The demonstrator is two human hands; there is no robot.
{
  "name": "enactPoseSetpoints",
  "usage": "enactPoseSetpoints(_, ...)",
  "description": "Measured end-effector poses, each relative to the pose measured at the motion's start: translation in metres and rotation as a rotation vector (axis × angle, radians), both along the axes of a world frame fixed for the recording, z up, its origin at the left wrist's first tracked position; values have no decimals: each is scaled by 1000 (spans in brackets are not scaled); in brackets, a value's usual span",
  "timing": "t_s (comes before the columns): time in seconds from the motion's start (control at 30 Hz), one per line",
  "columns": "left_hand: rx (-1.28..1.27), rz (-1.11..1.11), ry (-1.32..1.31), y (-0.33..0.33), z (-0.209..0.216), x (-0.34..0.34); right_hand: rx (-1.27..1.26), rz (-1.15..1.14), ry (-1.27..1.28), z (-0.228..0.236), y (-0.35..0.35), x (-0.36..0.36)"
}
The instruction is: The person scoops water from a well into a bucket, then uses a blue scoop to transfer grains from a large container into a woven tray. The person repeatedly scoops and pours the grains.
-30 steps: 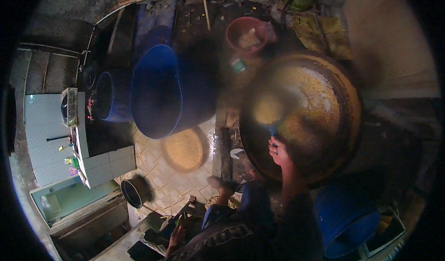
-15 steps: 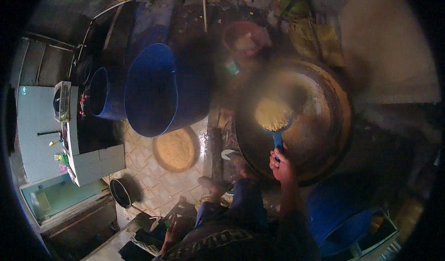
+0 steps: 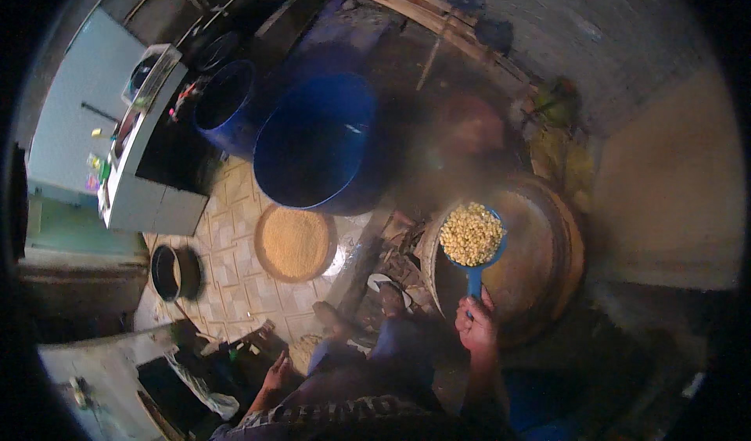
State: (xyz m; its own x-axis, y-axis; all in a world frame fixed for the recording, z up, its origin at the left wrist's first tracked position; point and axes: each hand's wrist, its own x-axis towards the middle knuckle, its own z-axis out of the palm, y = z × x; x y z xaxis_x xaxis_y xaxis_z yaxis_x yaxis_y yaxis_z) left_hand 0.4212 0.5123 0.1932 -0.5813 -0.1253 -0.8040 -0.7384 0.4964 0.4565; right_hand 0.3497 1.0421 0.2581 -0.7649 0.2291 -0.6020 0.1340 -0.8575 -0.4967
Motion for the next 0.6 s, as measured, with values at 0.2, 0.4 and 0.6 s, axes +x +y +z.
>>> enactPoseSetpoints(0.2, 26, 162, 72, -29, -33, 51, 38, 301, -15, 21, -62, -30)
enactPoseSetpoints(0.4, 242, 638, -39, -55, -48, 105, 55, 633, -95, 14, -150, -102)
enactPoseSetpoints(0.6, 146, 859, -85, -49, -12, 137, 247, 974, -155, -39, -256, -163)
